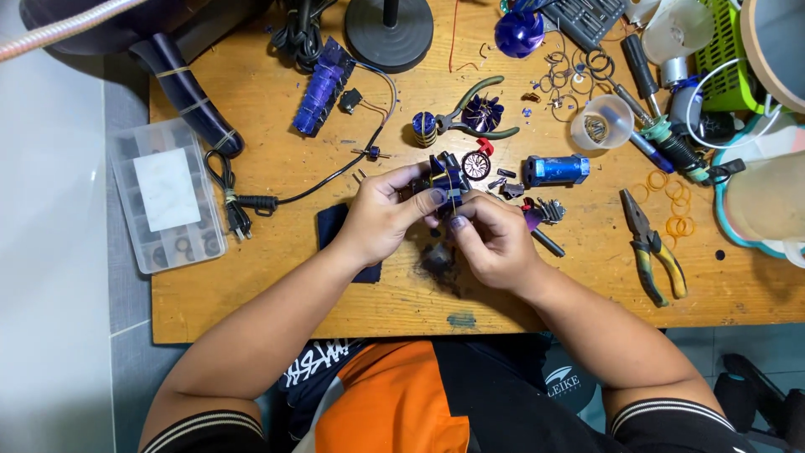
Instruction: Assembling a small mechanical component by wrapping and securing it with rubber bands using hands and a small tool
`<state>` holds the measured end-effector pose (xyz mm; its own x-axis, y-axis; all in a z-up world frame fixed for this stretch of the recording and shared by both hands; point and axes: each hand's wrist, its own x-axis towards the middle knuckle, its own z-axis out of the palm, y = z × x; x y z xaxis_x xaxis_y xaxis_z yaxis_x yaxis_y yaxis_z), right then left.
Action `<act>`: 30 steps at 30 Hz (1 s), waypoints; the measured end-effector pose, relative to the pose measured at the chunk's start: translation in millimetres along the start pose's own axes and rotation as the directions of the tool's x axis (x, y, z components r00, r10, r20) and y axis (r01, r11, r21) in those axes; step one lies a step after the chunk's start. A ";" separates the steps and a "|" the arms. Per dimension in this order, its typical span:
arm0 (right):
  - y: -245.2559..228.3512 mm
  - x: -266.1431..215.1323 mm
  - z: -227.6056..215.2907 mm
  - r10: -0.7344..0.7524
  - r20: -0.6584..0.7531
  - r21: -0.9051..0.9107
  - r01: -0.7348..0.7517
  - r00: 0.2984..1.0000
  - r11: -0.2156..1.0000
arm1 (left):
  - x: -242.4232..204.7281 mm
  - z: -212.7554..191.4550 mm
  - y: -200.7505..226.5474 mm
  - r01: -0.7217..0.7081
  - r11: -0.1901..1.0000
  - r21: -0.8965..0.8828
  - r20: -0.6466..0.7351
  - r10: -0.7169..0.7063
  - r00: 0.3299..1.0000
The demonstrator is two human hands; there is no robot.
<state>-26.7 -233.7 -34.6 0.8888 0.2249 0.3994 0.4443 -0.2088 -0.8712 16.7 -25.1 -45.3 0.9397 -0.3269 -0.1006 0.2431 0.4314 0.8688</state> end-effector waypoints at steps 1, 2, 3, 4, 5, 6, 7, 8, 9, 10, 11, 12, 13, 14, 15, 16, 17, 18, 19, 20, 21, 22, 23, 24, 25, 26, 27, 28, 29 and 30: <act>0.3 0.4 -0.2 0.005 -0.013 -0.006 -0.005 1.000 1.000 | 1.9 0.1 2.5 -0.002 1.000 0.029 0.031 0.001 1.000; 0.6 1.0 -0.9 0.009 -0.013 -0.005 -0.009 1.000 1.000 | 2.1 -1.3 3.0 0.001 1.000 0.029 0.030 -0.002 1.000; 1.1 1.6 -1.5 0.018 -0.022 0.004 -0.018 1.000 1.000 | 2.4 -3.0 3.2 0.014 0.999 0.036 0.057 -0.016 0.998; 1.6 1.4 -2.1 0.029 -0.031 0.014 -0.029 0.999 0.999 | 2.3 -4.4 2.8 0.028 0.999 0.043 0.084 -0.032 0.996; 1.3 0.3 -2.1 0.036 -0.030 0.015 -0.035 0.999 0.999 | 1.7 -5.4 1.5 0.034 0.999 0.041 0.082 -0.037 0.996; 1.5 0.2 -2.4 0.032 -0.030 0.020 -0.032 0.999 0.999 | 2.3 -6.3 0.6 0.030 1.000 0.002 0.049 -0.030 0.998; 1.9 0.3 -2.8 0.029 -0.029 0.024 -0.028 0.999 0.999 | 3.2 -7.2 -0.4 0.025 0.999 -0.036 0.016 -0.024 1.000; 2.3 -0.7 -3.2 0.038 -0.029 0.026 -0.037 0.999 0.999 | 3.5 -11.6 -9.9 0.033 0.999 -0.039 0.013 -0.032 0.999; 2.7 -1.5 -3.6 0.033 -0.028 0.032 -0.032 0.999 0.999 | 3.7 -16.0 -19.4 0.059 0.998 -0.028 -0.015 -0.059 0.998; 3.5 -1.4 -4.0 0.025 -0.028 0.038 -0.024 0.999 0.999 | 4.9 -20.6 -28.3 0.082 0.996 -0.015 -0.041 -0.083 0.996; 2.0 -2.2 -4.7 0.030 -0.029 0.039 -0.029 0.999 0.999 | 1.3 -18.0 -24.5 0.088 0.996 -0.016 -0.042 -0.088 0.995; 1.2 -0.8 -5.5 0.033 -0.026 0.039 -0.032 0.999 0.999 | -0.3 -16.0 -19.6 0.084 0.996 0.004 -0.035 -0.084 0.996; 0.1 0.7 -6.2 0.037 -0.023 0.040 -0.036 0.999 0.999 | -2.2 -13.9 -14.4 0.081 0.996 0.023 -0.028 -0.080 0.996; 0.0 1.5 -6.4 0.037 -0.024 0.041 -0.036 0.999 0.999 | -2.7 -13.5 -14.7 0.082 0.996 0.024 -0.028 -0.081 0.996; 0.0 2.3 -6.5 0.035 -0.016 0.040 -0.035 0.999 0.999 | -3.4 -13.1 -15.0 0.068 0.997 0.025 -0.035 -0.067 0.997; -0.4 2.7 -7.1 0.035 -0.006 0.038 -0.035 0.999 0.999 | -4.3 -12.3 -15.6 0.055 0.998 0.024 -0.042 -0.054 0.998; -1.1 3.1 -7.1 0.038 -0.006 0.039 -0.038 0.999 0.999 | -4.7 -10.7 -12.3 0.058 0.998 0.024 -0.043 -0.057 0.997; -1.8 3.5 -7.2 0.040 0.005 0.036 -0.040 0.999 0.999 | -5.3 -9.2 -9.0 0.042 0.998 0.042 -0.043 -0.040 0.998; -2.5 3.7 -7.1 0.042 0.016 0.034 -0.043 0.999 0.998 | -6.1 -7.8 -5.9 0.026 0.998 0.060 -0.043 -0.024 0.999; -2.1 2.6 -6.4 0.046 0.016 0.035 -0.047 0.999 0.998 | -7.2 -7.0 -5.4 0.030 0.998 0.059 -0.045 -0.028 0.999; -1.8 1.7 -5.9 0.048 0.017 0.037 -0.049 0.999 0.998 | -8.2 -6.1 -4.7 0.028 0.998 0.055 -0.046 -0.025 0.999; -1.2 2.1 -5.5 0.047 0.018 0.039 -0.048 0.999 0.998 | -8.2 -5.3 -3.2 0.023 0.998 0.053 -0.048 -0.020 0.999; -1.0 1.8 -4.9 0.048 0.019 0.041 -0.049 0.999 0.998 | -9.3 -3.5 1.3 0.024 0.998 0.053 -0.049 -0.022 0.999; -0.8 1.3 -4.8 0.046 0.017 0.038 -0.047 0.999 0.998 | -10.0 -1.3 5.4 0.028 0.996 0.090 -0.047 -0.024 0.999; -0.8 0.7 -4.6 0.044 0.015 0.036 -0.044 0.999 0.998 | -10.9 0.9 9.5 0.031 0.991 0.126 -0.045 -0.026 0.999; -1.8 2.4 -4.2 0.043 0.014 0.036 -0.043 0.999 0.998 | -11.0 -0.1 6.5 0.031 0.991 0.127 -0.045 -0.025 0.999; -2.9 4.2 -3.9 0.037 0.018 0.034 -0.038 0.999 0.999 | -11.1 -1.1 3.5 0.036 0.990 0.134 -0.050 -0.029 0.998; -4.2 5.6 -4.2 0.033 0.023 0.031 -0.034 0.999 0.999 | -11.1 -1.5 0.0 0.042 0.989 0.139 -0.055 -0.034 0.998; -5.4 6.7 -4.1 0.034 0.023 0.030 -0.035 0.999 0.999 | -11.0 -1.1 0.1 0.042 0.989 0.138 -0.055 -0.035 0.998; -6.4 7.7 -3.6 0.019 0.048 0.033 -0.021 0.999 0.999 | -11.5 -1.1 0.4 0.043 0.992 0.121 -0.075 -0.034 0.997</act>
<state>-22.3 -234.0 -25.0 0.8908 0.2663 0.3682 0.4215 -0.1815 -0.8885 6.3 -20.3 -44.3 0.9463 -0.2771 -0.1667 0.2526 0.3117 0.9160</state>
